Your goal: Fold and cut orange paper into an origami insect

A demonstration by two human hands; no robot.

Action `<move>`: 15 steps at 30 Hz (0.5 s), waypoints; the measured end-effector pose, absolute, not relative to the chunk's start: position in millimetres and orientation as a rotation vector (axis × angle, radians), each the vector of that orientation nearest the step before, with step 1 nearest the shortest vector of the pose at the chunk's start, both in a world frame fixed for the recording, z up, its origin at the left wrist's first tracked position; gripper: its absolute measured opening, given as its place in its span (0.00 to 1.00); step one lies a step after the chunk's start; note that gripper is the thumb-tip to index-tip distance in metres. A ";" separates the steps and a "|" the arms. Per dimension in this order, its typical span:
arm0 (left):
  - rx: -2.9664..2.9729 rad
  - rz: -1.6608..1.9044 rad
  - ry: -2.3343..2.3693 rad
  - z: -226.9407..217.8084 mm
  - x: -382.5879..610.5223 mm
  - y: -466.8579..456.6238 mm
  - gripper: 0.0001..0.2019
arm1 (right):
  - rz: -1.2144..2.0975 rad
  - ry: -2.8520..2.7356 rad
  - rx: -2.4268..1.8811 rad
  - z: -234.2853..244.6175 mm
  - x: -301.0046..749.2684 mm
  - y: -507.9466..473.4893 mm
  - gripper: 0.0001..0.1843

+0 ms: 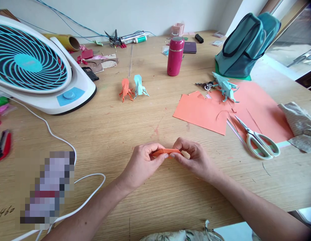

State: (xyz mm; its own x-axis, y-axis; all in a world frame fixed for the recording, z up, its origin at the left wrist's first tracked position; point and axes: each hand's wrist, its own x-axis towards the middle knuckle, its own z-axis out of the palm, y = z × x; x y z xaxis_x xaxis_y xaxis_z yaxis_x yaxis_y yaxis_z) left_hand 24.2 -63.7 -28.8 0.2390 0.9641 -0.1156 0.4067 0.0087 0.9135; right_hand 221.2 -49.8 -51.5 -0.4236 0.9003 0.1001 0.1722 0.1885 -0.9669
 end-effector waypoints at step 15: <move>1.767 0.725 1.493 -31.0 20.2 -62.8 0.07 | 1.356 -1.673 -1.013 -58.0 221.0 -48.8 0.19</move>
State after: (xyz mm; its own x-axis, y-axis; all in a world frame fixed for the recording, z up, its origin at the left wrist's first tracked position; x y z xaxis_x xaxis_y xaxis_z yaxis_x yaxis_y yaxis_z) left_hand 20.2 -62.8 -31.0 0.1783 0.9837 -0.0229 0.5904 -0.0884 0.8022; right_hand 221.0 -48.8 -58.0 -0.4117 0.9089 0.0671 0.1225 0.1282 -0.9841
